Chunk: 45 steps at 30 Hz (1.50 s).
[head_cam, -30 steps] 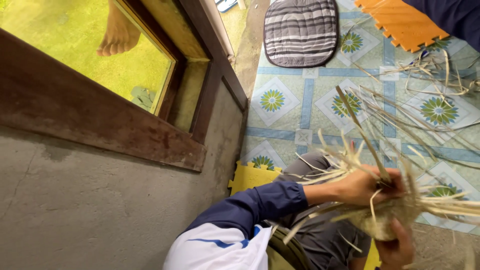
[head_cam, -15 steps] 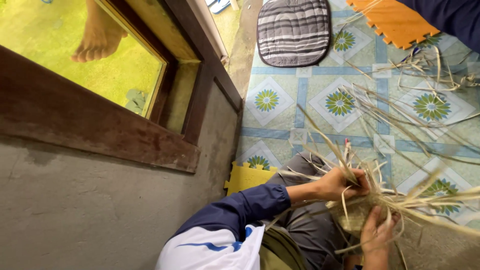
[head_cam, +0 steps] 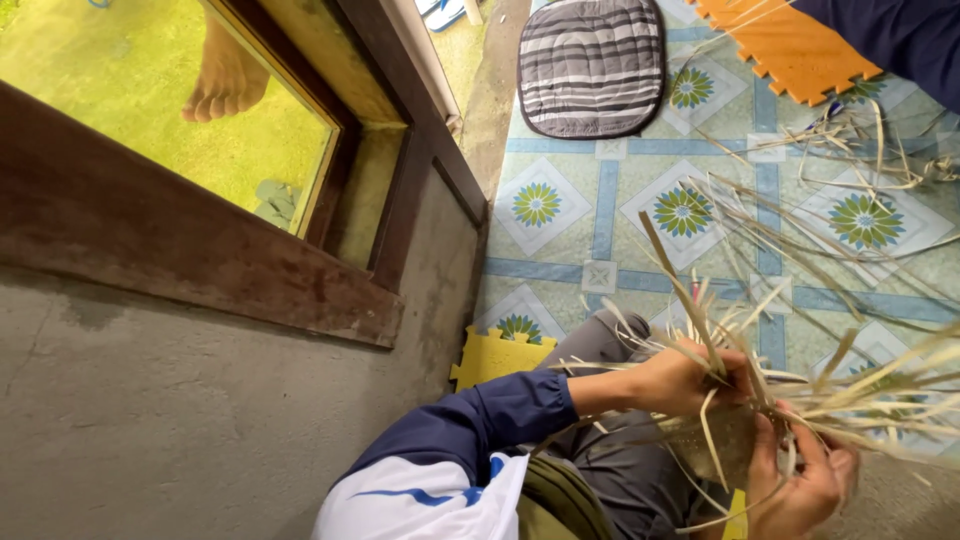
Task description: Weaving a basket or container using dried plant fibers
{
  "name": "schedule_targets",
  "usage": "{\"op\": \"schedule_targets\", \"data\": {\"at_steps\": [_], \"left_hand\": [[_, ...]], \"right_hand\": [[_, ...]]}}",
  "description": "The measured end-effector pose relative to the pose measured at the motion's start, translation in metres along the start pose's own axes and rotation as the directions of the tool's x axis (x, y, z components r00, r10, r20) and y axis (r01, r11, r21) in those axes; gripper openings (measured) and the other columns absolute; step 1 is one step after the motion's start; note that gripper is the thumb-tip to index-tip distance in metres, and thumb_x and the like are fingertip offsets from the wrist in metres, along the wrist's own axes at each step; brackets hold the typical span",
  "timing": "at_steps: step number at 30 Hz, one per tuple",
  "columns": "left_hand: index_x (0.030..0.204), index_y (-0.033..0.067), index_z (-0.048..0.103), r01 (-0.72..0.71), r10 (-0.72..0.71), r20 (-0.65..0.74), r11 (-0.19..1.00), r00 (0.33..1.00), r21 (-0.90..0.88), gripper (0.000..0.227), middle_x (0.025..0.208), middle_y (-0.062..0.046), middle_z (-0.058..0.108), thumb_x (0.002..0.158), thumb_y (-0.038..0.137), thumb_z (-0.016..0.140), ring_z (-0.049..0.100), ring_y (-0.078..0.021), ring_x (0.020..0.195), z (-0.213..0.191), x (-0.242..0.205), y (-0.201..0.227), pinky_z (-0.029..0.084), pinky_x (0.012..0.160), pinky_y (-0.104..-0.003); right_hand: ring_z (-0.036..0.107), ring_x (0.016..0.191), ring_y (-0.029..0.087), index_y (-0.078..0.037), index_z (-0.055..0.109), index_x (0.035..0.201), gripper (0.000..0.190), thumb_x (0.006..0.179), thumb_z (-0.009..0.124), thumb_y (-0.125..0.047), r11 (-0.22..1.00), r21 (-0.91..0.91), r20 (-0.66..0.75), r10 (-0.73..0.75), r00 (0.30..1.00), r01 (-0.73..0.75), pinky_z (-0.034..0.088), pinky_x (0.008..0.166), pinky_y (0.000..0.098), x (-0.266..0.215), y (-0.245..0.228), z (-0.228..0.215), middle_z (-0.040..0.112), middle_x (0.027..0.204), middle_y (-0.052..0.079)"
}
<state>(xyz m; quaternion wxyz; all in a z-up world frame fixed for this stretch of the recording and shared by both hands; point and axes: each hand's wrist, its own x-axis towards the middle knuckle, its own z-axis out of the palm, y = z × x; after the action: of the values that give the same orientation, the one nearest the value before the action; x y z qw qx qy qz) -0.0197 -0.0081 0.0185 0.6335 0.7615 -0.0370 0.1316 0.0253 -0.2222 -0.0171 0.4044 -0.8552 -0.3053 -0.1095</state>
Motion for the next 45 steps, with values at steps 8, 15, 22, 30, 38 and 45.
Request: {"op": "schedule_targets", "data": {"at_steps": [8, 15, 22, 30, 38, 45], "left_hand": [[0.093, 0.0111, 0.063, -0.003, -0.002, 0.042, 0.992, 0.999, 0.128, 0.017, 0.083, -0.001, 0.071, 0.08, 0.002, 0.071, 0.069, -0.0178, 0.07, -0.003, -0.001, 0.0, 0.056, 0.065, -0.032], [0.097, 0.0125, 0.064, -0.014, 0.002, 0.071, 0.984, 0.997, 0.178, 0.021, 0.088, -0.002, 0.075, 0.08, 0.005, 0.073, 0.074, -0.0203, 0.077, -0.007, 0.0, 0.002, 0.06, 0.07, -0.033], [0.093, 0.0113, 0.064, 0.051, -0.057, 0.032, 0.985, 0.998, 0.167, 0.02, 0.082, -0.002, 0.071, 0.078, 0.001, 0.074, 0.072, -0.0168, 0.072, -0.005, 0.005, -0.015, 0.06, 0.064, -0.029], [0.091, 0.0072, 0.07, 0.023, -0.034, 0.123, 0.996, 0.992, 0.092, 0.019, 0.082, -0.003, 0.077, 0.075, -0.003, 0.075, 0.073, -0.0148, 0.068, -0.014, 0.01, 0.005, 0.062, 0.066, -0.027], [0.088, 0.0074, 0.068, 0.017, -0.046, 0.161, 0.983, 0.986, 0.18, 0.018, 0.085, -0.002, 0.078, 0.073, 0.0, 0.072, 0.073, -0.017, 0.067, -0.011, 0.011, -0.005, 0.06, 0.064, -0.029], [0.089, 0.0073, 0.064, 0.047, -0.074, 0.135, 0.98, 0.988, 0.194, 0.019, 0.079, -0.003, 0.073, 0.072, 0.0, 0.071, 0.069, -0.0184, 0.062, -0.016, 0.009, 0.0, 0.057, 0.061, -0.031]], "right_hand": [[0.048, 0.113, 0.033, 0.009, 0.079, 0.118, 0.021, 0.104, 0.091, 0.0, 0.996, 0.061, -0.014, 0.059, 0.998, -0.058, 0.047, 0.091, 0.0396, 0.004, 0.004, 0.007, 0.047, 0.121, 0.02], [0.046, 0.122, 0.035, 0.003, 0.079, 0.122, 0.03, 0.093, 0.082, 0.009, 0.996, 0.061, 0.134, 0.054, 0.989, -0.063, 0.047, 0.099, 0.0431, 0.016, -0.019, -0.006, 0.049, 0.119, 0.022], [0.043, 0.133, 0.039, 0.008, 0.074, 0.113, 0.026, 0.098, 0.085, -0.009, 0.984, 0.162, 0.067, 0.065, 0.996, -0.075, 0.046, 0.109, 0.0498, 0.016, -0.021, 0.005, 0.044, 0.131, 0.023], [0.056, 0.12, 0.034, 0.01, 0.072, 0.111, 0.017, 0.11, 0.085, -0.002, 0.952, 0.216, 0.073, 0.206, 0.976, -0.217, 0.055, 0.089, 0.0381, 0.021, -0.004, 0.001, 0.06, 0.122, 0.022], [0.07, 0.108, 0.029, 0.005, 0.059, 0.128, 0.023, 0.118, 0.075, 0.018, 0.86, 0.445, -0.087, 0.319, 0.944, -0.249, 0.065, 0.099, 0.032, 0.025, 0.0, -0.017, 0.066, 0.126, 0.021], [0.077, 0.068, 0.013, 0.002, 0.074, 0.114, 0.041, 0.147, 0.076, -0.022, 0.801, -0.517, -0.399, 0.087, 0.913, -0.302, 0.062, 0.053, 0.0171, -0.018, 0.1, -0.024, 0.081, 0.096, 0.007]]}}
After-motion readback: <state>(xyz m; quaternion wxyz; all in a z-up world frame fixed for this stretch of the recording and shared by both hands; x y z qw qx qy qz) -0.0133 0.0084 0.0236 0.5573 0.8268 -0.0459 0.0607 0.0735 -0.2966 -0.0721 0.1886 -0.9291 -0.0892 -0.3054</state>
